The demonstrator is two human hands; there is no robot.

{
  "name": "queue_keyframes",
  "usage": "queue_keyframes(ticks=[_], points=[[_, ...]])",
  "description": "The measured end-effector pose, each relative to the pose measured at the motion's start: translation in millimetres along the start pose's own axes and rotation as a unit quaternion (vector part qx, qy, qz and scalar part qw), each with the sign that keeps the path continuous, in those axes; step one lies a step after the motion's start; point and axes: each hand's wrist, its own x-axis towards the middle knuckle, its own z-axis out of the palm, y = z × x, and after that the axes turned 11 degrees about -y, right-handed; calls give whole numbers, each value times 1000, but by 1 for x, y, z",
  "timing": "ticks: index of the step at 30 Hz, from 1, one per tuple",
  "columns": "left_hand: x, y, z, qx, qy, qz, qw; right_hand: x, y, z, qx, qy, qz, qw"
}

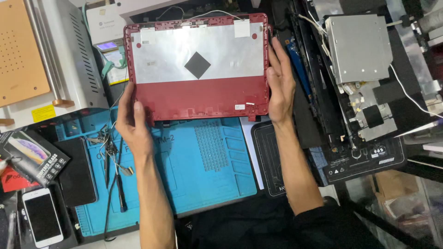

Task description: The person removes a laptop screen from its red casing, detaches a ribbon cable, and places the screen aside. They then peel off a protective film from the back of the casing and handle the laptop's internal components, including the motherboard and battery.

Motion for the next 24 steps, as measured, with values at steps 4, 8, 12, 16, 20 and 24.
queue_keyframes(ticks=[4,8,12,16,20,24], points=[[2,-8,-8,-6,29,56,998,-1,-8,0,4,-17,-11,1000],[6,-17,-17,-206,48,44,976,-2,-16,0,57,-34,-24,998],[6,-21,-26,-230,76,16,970,-3,-17,0,90,-49,-33,994],[6,-22,-29,-260,82,9,962,-3,-16,-1,75,-50,-30,996],[5,-23,-33,-278,74,12,958,-1,-19,2,55,-25,-22,998],[4,-25,-34,-279,80,8,957,-2,4,-2,-75,97,58,991]])
